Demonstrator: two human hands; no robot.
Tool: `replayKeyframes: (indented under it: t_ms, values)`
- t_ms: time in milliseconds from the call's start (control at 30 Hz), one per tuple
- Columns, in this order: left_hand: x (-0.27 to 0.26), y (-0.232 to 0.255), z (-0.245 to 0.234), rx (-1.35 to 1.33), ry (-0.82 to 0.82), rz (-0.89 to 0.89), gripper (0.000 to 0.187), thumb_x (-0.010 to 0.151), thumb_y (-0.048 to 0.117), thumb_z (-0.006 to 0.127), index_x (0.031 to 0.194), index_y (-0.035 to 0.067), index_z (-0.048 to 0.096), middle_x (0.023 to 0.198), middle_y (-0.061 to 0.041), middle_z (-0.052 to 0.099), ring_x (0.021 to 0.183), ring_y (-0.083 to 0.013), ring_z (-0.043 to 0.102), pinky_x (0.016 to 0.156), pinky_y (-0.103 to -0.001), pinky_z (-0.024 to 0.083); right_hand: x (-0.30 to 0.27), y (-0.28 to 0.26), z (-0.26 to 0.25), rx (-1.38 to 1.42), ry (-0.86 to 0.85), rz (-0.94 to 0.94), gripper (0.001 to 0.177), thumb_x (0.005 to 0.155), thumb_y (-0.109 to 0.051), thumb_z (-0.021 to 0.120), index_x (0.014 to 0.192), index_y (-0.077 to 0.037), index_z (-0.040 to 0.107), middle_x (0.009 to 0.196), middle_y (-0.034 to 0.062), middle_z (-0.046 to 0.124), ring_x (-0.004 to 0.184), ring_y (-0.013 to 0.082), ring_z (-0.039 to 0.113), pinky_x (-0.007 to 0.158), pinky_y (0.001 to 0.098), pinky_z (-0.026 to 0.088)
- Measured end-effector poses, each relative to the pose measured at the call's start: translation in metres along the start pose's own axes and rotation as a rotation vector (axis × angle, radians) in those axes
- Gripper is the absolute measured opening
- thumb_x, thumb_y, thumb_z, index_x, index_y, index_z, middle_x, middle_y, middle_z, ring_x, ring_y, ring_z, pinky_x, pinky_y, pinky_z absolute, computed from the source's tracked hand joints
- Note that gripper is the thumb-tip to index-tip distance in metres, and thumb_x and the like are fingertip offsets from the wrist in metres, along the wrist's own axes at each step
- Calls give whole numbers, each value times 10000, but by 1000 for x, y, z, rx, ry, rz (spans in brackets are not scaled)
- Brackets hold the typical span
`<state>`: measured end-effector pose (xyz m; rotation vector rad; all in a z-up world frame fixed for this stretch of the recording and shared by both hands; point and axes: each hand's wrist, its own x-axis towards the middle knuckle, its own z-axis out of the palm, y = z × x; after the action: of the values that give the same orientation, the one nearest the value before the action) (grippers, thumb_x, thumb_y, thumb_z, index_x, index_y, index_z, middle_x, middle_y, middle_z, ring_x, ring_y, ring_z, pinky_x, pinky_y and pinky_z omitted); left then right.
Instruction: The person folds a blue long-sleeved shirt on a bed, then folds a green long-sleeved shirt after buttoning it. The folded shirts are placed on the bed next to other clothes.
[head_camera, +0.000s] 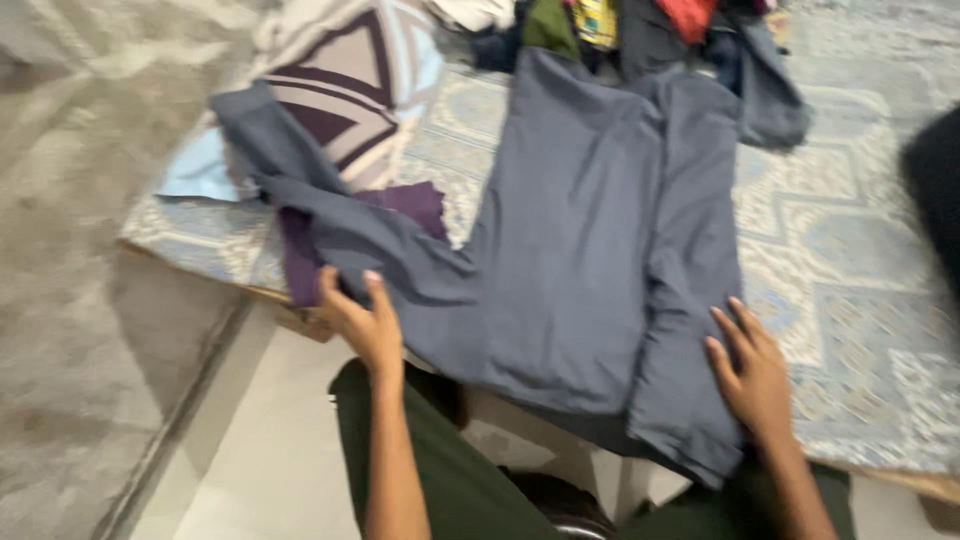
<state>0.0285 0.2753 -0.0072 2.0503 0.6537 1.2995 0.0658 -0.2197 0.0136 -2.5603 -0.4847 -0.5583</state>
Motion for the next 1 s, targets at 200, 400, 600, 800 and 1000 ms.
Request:
replayKeyframes:
  t_ms: [200, 400, 600, 800, 1000]
  values:
    - [-21, -35, 8, 148, -31, 67, 681, 953, 322, 718, 1434, -74, 442, 1538, -273, 449, 1458, -480, 384, 1166, -604, 333, 28, -82, -8, 23, 105, -3, 440, 964, -233, 659, 1353, -32, 619, 1449, 182, 597, 1364, 383, 553, 1176, 456, 408]
    - [-7, -4, 5, 176, -54, -1, 605, 983, 349, 638, 1402, -71, 518, 1529, -240, 462, 1436, -465, 386, 1138, -612, 306, 140, -247, 76, 509, -234, -157, 439, 938, -269, 702, 1321, -65, 640, 1330, 125, 685, 1264, 281, 643, 1043, 381, 480]
    - [8, 3, 1, 89, -41, -27, 406, 1044, 318, 526, 1201, -20, 686, 1508, -182, 540, 1354, -435, 457, 1102, -597, 340, 250, -395, 209, 523, -286, -524, 683, 919, -442, 755, 1443, -57, 545, 1370, 195, 618, 1282, 358, 586, 1086, 427, 460]
    - [19, -16, -2, -39, -70, 119, 453, 1073, 355, 479, 1121, -34, 707, 1509, -184, 553, 1272, -430, 534, 1082, -541, 405, 284, -457, 291, 201, -325, -497, 671, 761, -345, 802, 1357, -99, 619, 1373, 136, 609, 1245, 368, 568, 1002, 442, 502]
    - [29, -14, -13, -172, -138, 23, 556, 1084, 402, 402, 1187, -62, 690, 1515, -212, 553, 1235, -397, 583, 1068, -499, 419, 311, -459, 274, 588, -591, -88, 333, 1016, -338, 683, 1231, -92, 750, 1134, 140, 761, 1016, 264, 733, 905, 375, 573]
